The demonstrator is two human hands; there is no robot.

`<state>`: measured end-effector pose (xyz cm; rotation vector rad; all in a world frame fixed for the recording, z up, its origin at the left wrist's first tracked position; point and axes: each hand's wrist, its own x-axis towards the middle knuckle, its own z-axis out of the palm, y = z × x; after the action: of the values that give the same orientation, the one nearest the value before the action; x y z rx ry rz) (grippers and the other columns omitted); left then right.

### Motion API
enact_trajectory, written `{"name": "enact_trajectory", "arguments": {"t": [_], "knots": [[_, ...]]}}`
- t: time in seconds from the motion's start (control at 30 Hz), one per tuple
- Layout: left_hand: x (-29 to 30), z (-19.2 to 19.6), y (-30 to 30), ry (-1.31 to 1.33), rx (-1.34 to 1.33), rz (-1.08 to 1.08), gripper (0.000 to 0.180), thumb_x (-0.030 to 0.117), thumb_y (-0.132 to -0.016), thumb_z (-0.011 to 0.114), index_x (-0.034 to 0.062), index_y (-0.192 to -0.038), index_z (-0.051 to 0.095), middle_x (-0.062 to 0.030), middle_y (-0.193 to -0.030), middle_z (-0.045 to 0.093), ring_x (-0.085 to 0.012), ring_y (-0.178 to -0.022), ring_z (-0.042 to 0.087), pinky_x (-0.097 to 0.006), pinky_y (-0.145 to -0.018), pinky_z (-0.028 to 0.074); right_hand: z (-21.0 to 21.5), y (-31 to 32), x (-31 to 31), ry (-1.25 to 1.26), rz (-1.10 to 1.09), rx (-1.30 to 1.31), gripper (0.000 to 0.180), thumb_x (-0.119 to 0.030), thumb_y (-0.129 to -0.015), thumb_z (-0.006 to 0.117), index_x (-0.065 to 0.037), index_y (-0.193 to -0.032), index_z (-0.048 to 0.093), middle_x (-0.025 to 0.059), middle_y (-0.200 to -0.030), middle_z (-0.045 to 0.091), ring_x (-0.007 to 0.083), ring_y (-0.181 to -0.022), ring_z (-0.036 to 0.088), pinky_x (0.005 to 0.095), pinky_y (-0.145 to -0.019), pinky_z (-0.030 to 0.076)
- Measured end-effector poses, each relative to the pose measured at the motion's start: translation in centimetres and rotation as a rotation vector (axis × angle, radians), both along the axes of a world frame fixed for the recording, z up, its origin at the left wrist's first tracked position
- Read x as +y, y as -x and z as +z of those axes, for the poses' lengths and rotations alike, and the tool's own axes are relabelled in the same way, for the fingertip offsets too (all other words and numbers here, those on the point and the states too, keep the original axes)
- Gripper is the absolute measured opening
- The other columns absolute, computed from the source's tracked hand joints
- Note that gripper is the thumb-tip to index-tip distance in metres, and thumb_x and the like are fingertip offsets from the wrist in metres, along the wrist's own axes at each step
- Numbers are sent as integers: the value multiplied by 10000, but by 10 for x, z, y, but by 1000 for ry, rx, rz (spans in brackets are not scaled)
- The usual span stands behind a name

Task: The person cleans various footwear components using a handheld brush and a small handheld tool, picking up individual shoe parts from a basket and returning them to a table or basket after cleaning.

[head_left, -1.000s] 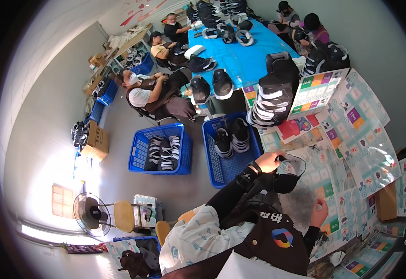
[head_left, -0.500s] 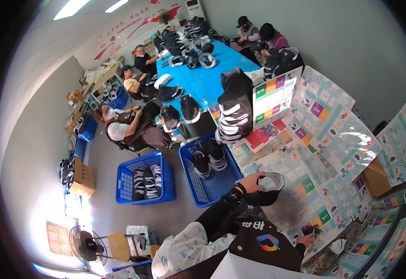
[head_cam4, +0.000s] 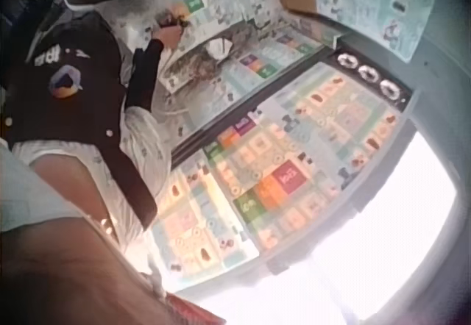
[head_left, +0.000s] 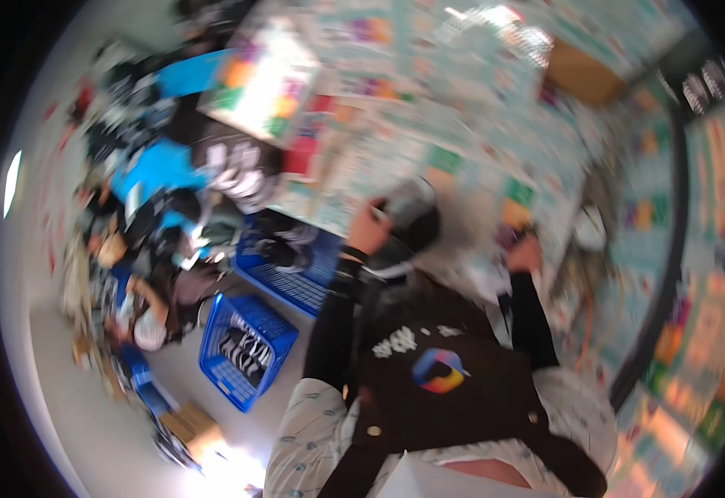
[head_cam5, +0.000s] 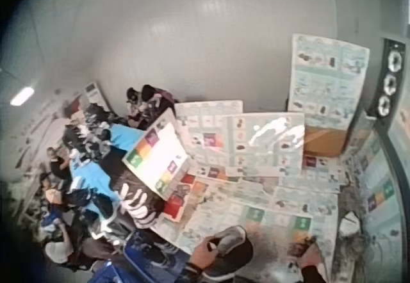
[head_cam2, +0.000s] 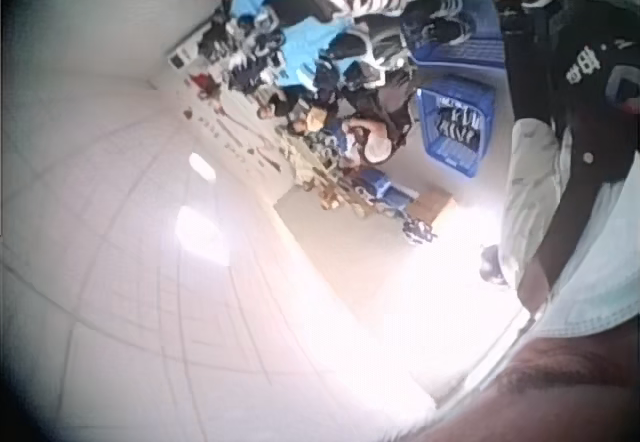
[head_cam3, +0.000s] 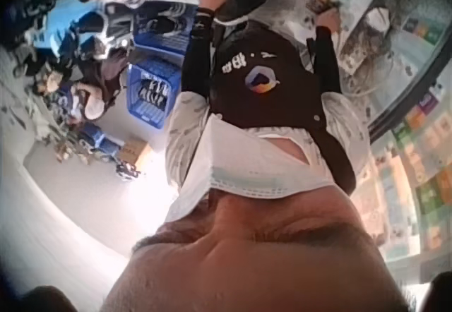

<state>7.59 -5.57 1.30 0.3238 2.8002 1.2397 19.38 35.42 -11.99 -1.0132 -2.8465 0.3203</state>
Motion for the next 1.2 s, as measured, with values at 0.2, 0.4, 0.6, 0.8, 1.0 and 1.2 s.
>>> {"name": "enact_trajectory", "arguments": {"t": [0.2,0.4,0.6,0.8,1.0,1.2], "knots": [[68,7,77,-118,-474,19,467,79,-849,610,58,-1314,574,-157,-898,691,-230,-610,717,-337,-564,575,37,-35,47,468,-200,35,411,-226,-854,676,-84,-1229,589,175,-1038,722,364,-833,716,495,-684,558],[110,-30,121,-63,-484,32,492,148,-872,629,64,-1351,559,-150,-901,700,-227,-618,723,-333,-599,595,108,-38,-13,1624,-151,553,514,82,-802,576,-38,-1302,590,33,-1014,702,107,-819,656,244,-577,507],[134,-26,105,25,-521,-38,510,151,-880,627,71,-1377,545,-173,-1036,690,-229,-733,733,-334,-643,631,153,-8,-47,1598,-13,215,342,20,-776,648,-21,-1115,649,34,-973,699,103,-834,676,264,-577,531],[132,-24,101,17,-531,-25,493,139,-876,625,92,-1363,560,-171,-1075,688,-231,-746,736,-334,-643,630,132,0,-45,1411,57,485,250,-9,-793,647,19,-1040,617,52,-816,660,133,-731,647,285,-657,501],[129,-20,93,-3,-470,-18,477,128,-878,628,100,-1350,569,-149,-1028,694,-227,-717,735,-330,-634,621,126,0,-39,1420,149,466,280,6,-791,640,42,-1068,621,48,-766,641,115,-698,618,268,-650,472],[122,-18,92,-27,-482,-8,477,112,-882,626,93,-1354,560,-149,-1021,690,-218,-695,729,-328,-617,606,120,-10,-40,1364,202,350,403,-4,-797,636,60,-1195,621,42,-782,647,119,-680,596,271,-643,477]]}}
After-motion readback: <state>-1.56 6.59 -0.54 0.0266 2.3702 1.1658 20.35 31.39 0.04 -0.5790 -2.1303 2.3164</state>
